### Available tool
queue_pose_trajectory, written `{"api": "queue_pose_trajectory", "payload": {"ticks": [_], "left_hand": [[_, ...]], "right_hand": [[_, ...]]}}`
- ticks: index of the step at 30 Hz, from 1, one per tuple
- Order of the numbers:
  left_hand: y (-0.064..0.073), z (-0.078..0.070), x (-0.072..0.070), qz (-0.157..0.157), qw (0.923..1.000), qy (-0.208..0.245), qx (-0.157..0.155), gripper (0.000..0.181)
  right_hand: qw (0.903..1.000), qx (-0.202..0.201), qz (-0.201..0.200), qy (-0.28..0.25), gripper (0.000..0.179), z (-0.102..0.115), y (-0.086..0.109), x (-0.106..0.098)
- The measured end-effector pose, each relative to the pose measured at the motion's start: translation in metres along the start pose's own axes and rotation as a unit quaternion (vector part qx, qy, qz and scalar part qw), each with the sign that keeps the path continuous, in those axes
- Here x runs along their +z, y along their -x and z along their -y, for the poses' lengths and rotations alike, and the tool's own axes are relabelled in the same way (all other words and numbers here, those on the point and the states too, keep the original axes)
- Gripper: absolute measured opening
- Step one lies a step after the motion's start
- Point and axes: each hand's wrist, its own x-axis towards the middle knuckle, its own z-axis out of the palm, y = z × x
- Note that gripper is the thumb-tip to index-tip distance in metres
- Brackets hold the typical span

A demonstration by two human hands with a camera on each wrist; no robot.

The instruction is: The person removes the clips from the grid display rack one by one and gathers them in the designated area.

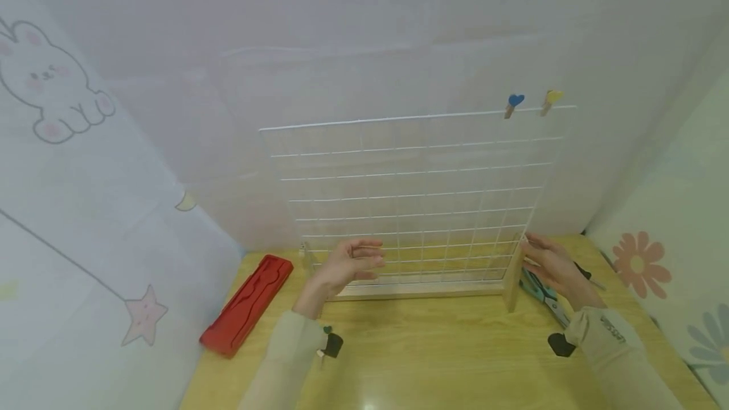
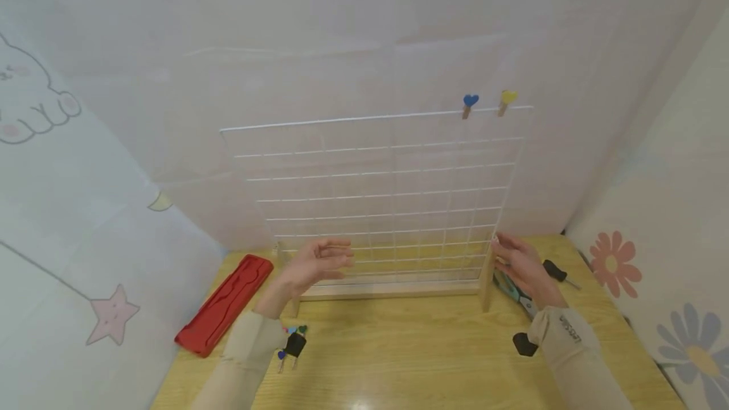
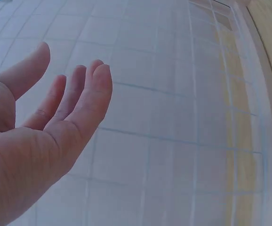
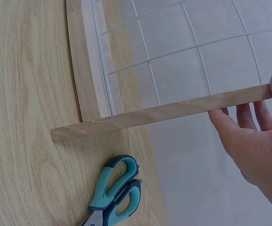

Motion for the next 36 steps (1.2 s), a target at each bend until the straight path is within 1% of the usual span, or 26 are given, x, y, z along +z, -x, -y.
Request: {"api": "queue_pose_trajectory", "payload": {"ticks": [3, 6, 11, 14, 17, 19, 22, 24, 27, 31, 33, 36], "left_hand": [[-0.013, -0.024, 0.009, 0.014, 0.9995, -0.026, 0.010, 0.045], [-0.025, -0.047, 0.018, 0.033, 0.9978, -0.051, 0.025, 0.044], [-0.036, -0.090, 0.032, 0.054, 0.9912, -0.110, 0.050, 0.041], [-0.040, -0.118, 0.039, 0.054, 0.9853, -0.144, 0.073, 0.041], [-0.044, -0.141, 0.045, 0.042, 0.9811, -0.164, 0.094, 0.041], [-0.049, -0.153, 0.048, 0.033, 0.9791, -0.171, 0.105, 0.041], [-0.057, -0.166, 0.052, 0.024, 0.9773, -0.174, 0.118, 0.040], [-0.062, -0.174, 0.056, 0.018, 0.9740, -0.183, 0.133, 0.038], [-0.068, -0.189, 0.065, 0.013, 0.9673, -0.200, 0.155, 0.035], [-0.075, -0.213, 0.080, 0.017, 0.9607, -0.217, 0.172, 0.034], [-0.080, -0.225, 0.090, 0.022, 0.9595, -0.218, 0.177, 0.034], [-0.085, -0.241, 0.105, 0.022, 0.9514, -0.236, 0.197, 0.034]], "right_hand": [[1.0000, 0.001, -0.001, -0.004, 0.080, 0.000, -0.001, -0.001], [1.0000, 0.004, -0.003, 0.004, 0.081, 0.000, -0.001, -0.001], [0.9998, 0.011, -0.001, 0.018, 0.081, 0.000, 0.000, 0.001], [0.9997, 0.014, 0.004, 0.021, 0.080, 0.001, 0.001, 0.002], [0.9995, 0.016, 0.009, 0.024, 0.081, 0.002, 0.001, 0.002], [0.9996, 0.017, 0.008, 0.020, 0.080, 0.003, 0.000, 0.003], [0.9998, 0.014, 0.008, 0.008, 0.080, 0.003, 0.000, 0.003], [0.9999, 0.012, 0.007, 0.001, 0.080, 0.003, 0.001, 0.003], [0.9999, 0.011, 0.009, 0.003, 0.081, 0.003, 0.002, 0.003], [0.9998, 0.014, 0.010, 0.011, 0.081, 0.006, 0.004, 0.001], [0.9998, 0.016, 0.010, 0.008, 0.082, 0.006, 0.006, -0.001], [0.9998, 0.015, 0.008, 0.001, 0.082, 0.005, 0.009, -0.002]]}}
